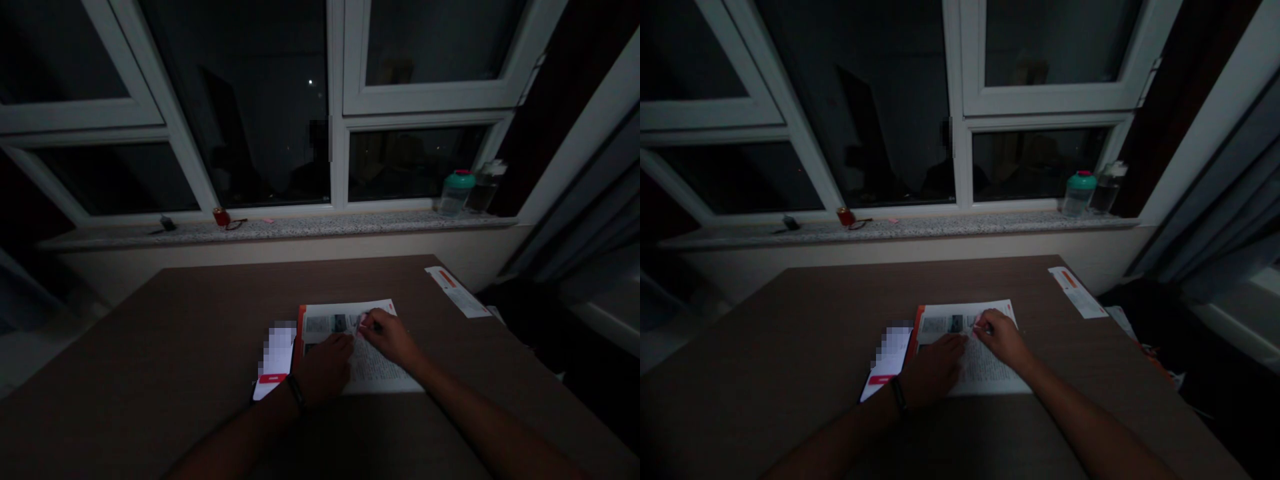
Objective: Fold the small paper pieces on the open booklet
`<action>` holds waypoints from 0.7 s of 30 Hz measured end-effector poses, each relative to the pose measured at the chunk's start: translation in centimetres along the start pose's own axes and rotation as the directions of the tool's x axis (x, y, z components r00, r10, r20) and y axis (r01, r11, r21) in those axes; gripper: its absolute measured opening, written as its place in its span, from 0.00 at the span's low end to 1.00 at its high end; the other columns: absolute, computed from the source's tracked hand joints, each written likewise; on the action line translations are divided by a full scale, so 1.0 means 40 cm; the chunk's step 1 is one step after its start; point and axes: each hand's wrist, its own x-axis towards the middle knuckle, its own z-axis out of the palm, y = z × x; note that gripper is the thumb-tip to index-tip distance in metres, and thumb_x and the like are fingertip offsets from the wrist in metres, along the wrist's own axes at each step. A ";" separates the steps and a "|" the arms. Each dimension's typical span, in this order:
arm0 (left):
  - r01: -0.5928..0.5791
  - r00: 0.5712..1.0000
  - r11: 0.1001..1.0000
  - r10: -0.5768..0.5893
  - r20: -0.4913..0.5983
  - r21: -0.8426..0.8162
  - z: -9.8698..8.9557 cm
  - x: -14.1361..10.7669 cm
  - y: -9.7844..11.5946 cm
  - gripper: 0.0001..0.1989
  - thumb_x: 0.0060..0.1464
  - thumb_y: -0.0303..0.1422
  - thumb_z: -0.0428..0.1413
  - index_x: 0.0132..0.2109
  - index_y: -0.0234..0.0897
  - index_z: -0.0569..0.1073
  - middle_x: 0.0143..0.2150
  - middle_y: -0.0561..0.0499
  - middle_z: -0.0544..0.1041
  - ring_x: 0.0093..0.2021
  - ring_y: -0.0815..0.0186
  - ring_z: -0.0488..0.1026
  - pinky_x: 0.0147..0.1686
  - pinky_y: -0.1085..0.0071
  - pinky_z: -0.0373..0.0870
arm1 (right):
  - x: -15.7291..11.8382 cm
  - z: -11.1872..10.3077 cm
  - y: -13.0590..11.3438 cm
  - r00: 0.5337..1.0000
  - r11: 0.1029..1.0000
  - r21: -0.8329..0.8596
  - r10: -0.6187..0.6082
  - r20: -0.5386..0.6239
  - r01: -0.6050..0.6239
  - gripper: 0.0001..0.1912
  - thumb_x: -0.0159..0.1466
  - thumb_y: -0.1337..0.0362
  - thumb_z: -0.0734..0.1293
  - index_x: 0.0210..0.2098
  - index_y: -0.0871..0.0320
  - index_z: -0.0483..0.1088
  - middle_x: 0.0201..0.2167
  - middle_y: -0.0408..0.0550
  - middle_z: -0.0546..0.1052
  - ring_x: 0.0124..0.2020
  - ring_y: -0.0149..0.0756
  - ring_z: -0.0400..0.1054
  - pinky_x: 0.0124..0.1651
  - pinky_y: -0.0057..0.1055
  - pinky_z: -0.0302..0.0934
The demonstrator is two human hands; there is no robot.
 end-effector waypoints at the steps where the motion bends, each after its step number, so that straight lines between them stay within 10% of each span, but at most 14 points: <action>1: 0.004 1.000 1.000 -0.004 -0.005 -0.004 -0.001 0.000 0.002 0.21 0.57 0.27 0.52 0.58 0.33 0.65 0.61 0.42 0.67 0.62 0.56 0.61 0.60 0.60 0.63 | -0.001 0.001 -0.004 1.000 1.000 0.010 0.007 0.008 -0.007 0.05 0.62 0.67 0.68 0.30 0.55 0.68 0.31 0.44 0.74 0.33 0.36 0.68 0.37 0.31 0.60; 21: 0.062 0.997 0.996 -0.064 -0.048 -0.059 0.005 0.007 0.007 0.19 0.57 0.31 0.56 0.55 0.38 0.64 0.56 0.45 0.70 0.58 0.55 0.64 0.55 0.58 0.66 | -0.003 -0.004 -0.010 0.970 0.987 0.039 -0.161 0.180 0.157 0.07 0.61 0.68 0.70 0.30 0.55 0.67 0.31 0.44 0.72 0.35 0.36 0.67 0.39 0.31 0.60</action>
